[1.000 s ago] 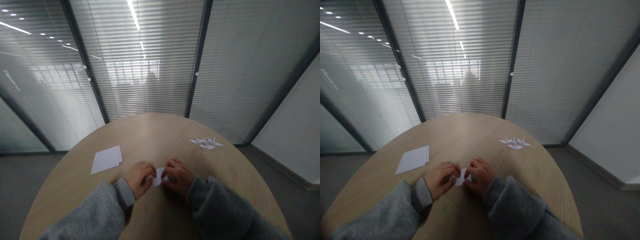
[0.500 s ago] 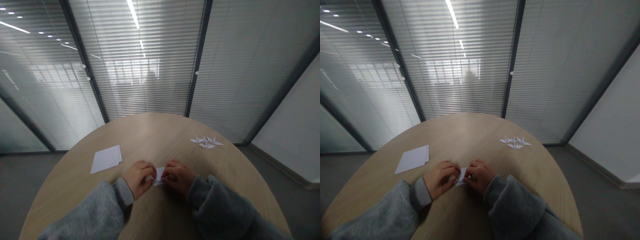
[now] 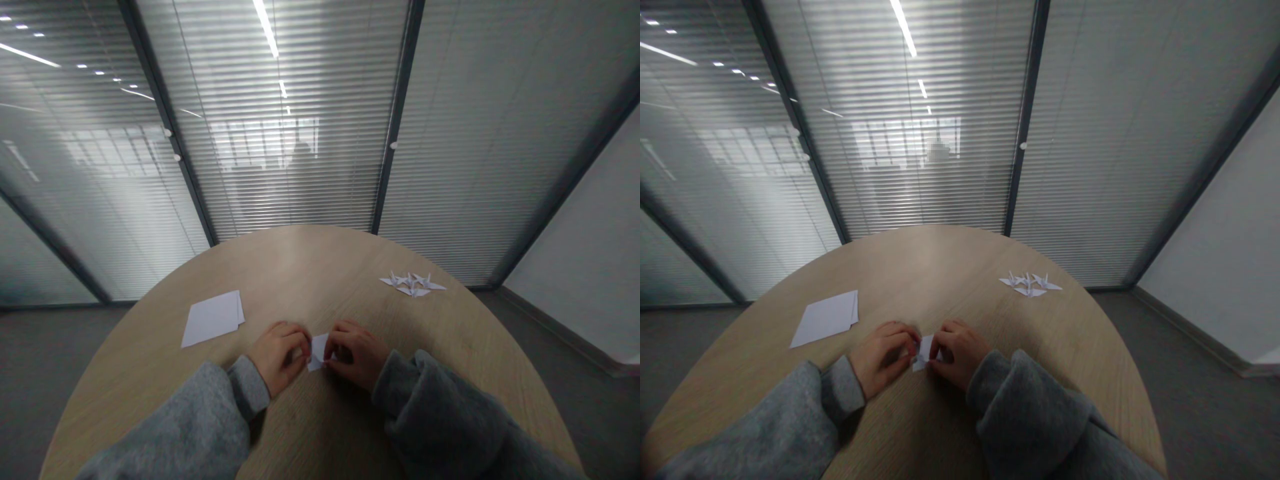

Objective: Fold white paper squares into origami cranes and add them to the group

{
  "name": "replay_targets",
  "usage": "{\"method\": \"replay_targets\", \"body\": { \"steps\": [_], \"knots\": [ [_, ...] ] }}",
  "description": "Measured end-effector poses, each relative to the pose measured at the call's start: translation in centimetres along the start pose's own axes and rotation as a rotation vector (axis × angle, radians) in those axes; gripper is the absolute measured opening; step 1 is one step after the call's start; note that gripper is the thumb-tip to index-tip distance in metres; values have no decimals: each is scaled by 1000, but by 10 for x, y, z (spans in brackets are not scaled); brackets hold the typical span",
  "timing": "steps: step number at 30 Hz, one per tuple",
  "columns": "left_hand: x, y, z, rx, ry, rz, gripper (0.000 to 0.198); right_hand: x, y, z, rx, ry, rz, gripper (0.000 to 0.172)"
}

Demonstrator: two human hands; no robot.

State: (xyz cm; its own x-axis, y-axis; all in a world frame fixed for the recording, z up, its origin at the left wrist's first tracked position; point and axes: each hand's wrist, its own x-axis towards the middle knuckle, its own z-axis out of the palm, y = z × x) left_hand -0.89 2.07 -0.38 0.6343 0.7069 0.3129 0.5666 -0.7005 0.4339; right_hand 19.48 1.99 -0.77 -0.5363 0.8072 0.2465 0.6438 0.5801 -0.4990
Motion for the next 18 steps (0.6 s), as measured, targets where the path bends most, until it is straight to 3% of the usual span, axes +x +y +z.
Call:
{"method": "replay_targets", "body": {
  "steps": [18],
  "knots": [
    [7, 8, 10, -97, 72, -115, 12, 3, -4, -7, -66, -84, 254, 6]
  ]
}}
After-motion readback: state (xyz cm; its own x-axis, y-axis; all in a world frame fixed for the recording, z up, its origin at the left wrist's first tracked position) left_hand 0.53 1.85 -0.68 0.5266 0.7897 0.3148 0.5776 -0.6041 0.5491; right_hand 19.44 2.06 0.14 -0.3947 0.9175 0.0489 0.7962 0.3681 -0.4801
